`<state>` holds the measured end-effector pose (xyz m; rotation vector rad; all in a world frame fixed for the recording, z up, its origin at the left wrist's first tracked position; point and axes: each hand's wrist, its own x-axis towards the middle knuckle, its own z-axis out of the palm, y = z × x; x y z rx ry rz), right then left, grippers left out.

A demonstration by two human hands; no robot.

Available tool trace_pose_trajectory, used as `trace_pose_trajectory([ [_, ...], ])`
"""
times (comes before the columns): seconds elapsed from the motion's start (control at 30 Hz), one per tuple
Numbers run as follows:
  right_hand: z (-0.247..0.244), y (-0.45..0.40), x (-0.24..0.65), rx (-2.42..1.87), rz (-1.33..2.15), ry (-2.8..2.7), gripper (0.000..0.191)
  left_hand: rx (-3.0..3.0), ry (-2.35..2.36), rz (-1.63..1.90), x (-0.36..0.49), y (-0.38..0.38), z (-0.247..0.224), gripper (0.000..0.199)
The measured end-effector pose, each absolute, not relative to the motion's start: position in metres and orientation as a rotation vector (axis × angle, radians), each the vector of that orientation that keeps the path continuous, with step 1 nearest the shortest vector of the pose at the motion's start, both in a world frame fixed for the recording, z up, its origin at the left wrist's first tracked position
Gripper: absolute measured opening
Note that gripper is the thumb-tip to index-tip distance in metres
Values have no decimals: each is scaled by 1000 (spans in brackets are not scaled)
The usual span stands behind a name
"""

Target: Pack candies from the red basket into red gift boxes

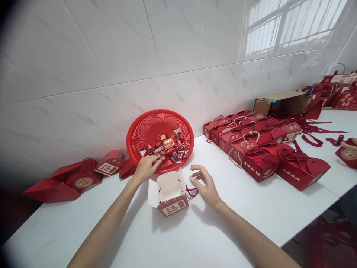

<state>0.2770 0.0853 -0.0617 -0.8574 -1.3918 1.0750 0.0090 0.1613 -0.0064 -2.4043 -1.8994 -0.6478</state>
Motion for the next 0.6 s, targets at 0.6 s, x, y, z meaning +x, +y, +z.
trace_pose_trajectory([
  [0.6,11,149,250,-728,1202,-1321,27,-2077,-1644,-2314,30,148,14,47],
])
